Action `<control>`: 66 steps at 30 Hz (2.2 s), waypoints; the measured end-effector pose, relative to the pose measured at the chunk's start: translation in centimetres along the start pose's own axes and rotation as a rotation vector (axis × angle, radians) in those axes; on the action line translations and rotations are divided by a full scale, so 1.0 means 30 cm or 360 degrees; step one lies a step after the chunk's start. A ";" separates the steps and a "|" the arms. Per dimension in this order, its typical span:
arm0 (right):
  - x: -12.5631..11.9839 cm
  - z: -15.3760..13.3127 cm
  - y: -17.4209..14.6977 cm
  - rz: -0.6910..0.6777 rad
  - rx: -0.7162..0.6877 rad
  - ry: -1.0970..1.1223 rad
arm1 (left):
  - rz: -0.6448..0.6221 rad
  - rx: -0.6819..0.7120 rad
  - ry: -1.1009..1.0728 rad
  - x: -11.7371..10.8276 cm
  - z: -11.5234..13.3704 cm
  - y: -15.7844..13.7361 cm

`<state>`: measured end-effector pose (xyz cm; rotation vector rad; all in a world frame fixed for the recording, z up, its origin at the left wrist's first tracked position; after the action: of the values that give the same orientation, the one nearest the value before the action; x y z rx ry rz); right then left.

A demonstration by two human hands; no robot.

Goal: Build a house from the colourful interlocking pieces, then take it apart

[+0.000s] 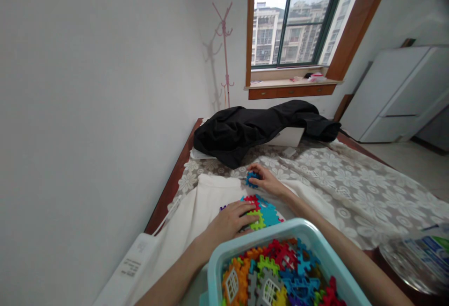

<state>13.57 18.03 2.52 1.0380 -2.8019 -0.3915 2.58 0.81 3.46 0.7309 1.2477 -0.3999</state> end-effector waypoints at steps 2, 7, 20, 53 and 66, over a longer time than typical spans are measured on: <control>0.011 0.008 -0.001 -0.0053 0.0055 0.0055 | -0.0001 0.0003 -0.0005 -0.002 0.002 -0.001; 0.050 0.000 0.000 -0.0235 0.0075 -0.0064 | 0.0001 -0.0001 -0.0028 -0.008 0.004 -0.002; 0.094 0.005 -0.005 -0.0316 0.0002 -0.0409 | -0.0027 -0.0010 0.0026 0.007 -0.005 -0.004; 0.118 -0.016 -0.033 -0.0513 -0.0298 -0.0874 | -0.0052 -0.0041 -0.0079 -0.001 -0.006 -0.005; 0.108 -0.048 -0.048 -0.0232 -0.0452 -0.1090 | 0.0149 -0.0920 0.0239 -0.087 -0.114 -0.062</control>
<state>12.33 14.58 3.58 1.2178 -3.0736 -1.3464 -1.81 1.55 4.96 0.3234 1.3757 0.1006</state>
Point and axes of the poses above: each hand's wrist, its own y-axis towards the middle knuckle, its own x-axis out of the palm, z = x × y, the point moved 7 cm from there along y, towards the middle knuckle, and after that the axes turned 12 degrees about y, right-handed, at the moved point
